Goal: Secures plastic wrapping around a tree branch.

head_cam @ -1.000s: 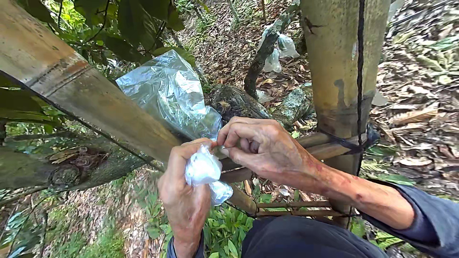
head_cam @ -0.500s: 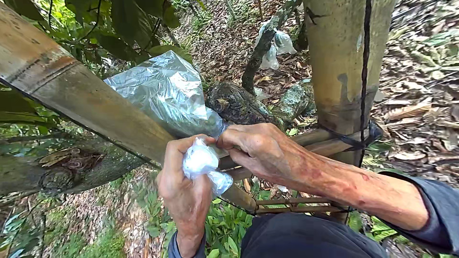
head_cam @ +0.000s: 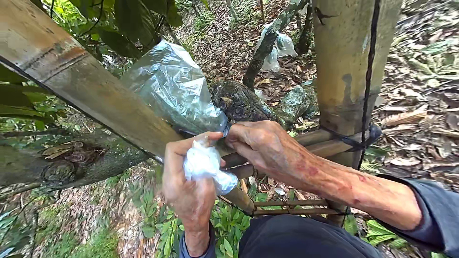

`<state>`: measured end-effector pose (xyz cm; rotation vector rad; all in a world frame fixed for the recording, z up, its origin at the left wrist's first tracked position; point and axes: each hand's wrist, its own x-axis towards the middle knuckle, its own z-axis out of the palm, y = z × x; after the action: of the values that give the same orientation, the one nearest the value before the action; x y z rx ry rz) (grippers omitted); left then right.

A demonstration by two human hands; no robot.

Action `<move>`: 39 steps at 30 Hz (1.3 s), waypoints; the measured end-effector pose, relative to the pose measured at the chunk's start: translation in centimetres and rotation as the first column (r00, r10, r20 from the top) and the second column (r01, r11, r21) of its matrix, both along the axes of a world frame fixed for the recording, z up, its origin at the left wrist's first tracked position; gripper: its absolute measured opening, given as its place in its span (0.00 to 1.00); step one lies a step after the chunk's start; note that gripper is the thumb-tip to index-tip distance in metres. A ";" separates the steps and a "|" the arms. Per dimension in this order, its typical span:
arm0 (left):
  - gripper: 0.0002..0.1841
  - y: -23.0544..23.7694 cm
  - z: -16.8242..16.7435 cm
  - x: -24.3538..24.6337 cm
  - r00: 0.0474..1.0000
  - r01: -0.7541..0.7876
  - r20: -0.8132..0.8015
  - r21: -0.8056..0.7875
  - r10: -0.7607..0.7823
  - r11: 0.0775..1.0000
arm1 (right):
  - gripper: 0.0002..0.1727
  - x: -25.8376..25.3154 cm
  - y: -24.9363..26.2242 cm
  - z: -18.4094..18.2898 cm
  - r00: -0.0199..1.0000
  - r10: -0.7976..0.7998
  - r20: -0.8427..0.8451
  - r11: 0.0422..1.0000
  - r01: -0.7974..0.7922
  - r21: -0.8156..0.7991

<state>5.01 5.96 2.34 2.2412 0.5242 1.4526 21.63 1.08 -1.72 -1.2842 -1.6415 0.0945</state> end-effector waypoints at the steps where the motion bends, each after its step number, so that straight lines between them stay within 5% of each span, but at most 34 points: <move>1: 0.06 0.0 -0.1 -0.1 0.999 0.021 -0.028 -0.012 -0.021 1.000 | 0.09 0.0 0.0 0.1 0.999 0.018 -0.047 1.000 -0.018 -0.004; 8: 0.07 -0.1 -1.0 0.1 0.964 -0.224 -0.097 0.195 0.246 0.955 | 0.08 -0.3 -0.4 -0.2 0.994 0.003 -0.106 1.000 -0.005 -0.017; 14: 0.07 -0.3 -0.6 -0.4 0.994 -0.029 -0.099 0.106 0.039 0.994 | 0.10 0.0 -0.7 0.1 0.968 0.047 -0.247 0.999 -0.052 -0.014; 24: 0.11 -0.4 -0.9 -0.3 0.995 -0.072 -0.066 0.003 0.072 0.997 | 0.08 -0.6 -0.8 0.6 0.889 0.068 -0.454 0.994 -0.097 -0.040; 34: 0.10 -0.6 -0.8 0.0 0.999 -0.049 0.007 -0.115 0.050 0.992 | 0.09 -0.9 -0.6 0.0 0.878 0.040 -0.478 0.999 -0.046 -0.001; 39: 0.15 -0.4 -0.6 0.0 0.990 -0.100 -0.111 -0.087 0.090 0.991 | 0.10 -0.8 -0.6 -0.1 0.898 0.037 -0.439 0.999 -0.024 0.036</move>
<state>4.99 5.59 1.71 2.2571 0.7261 1.3302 20.81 0.43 -1.85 -1.1153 -1.2657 0.3539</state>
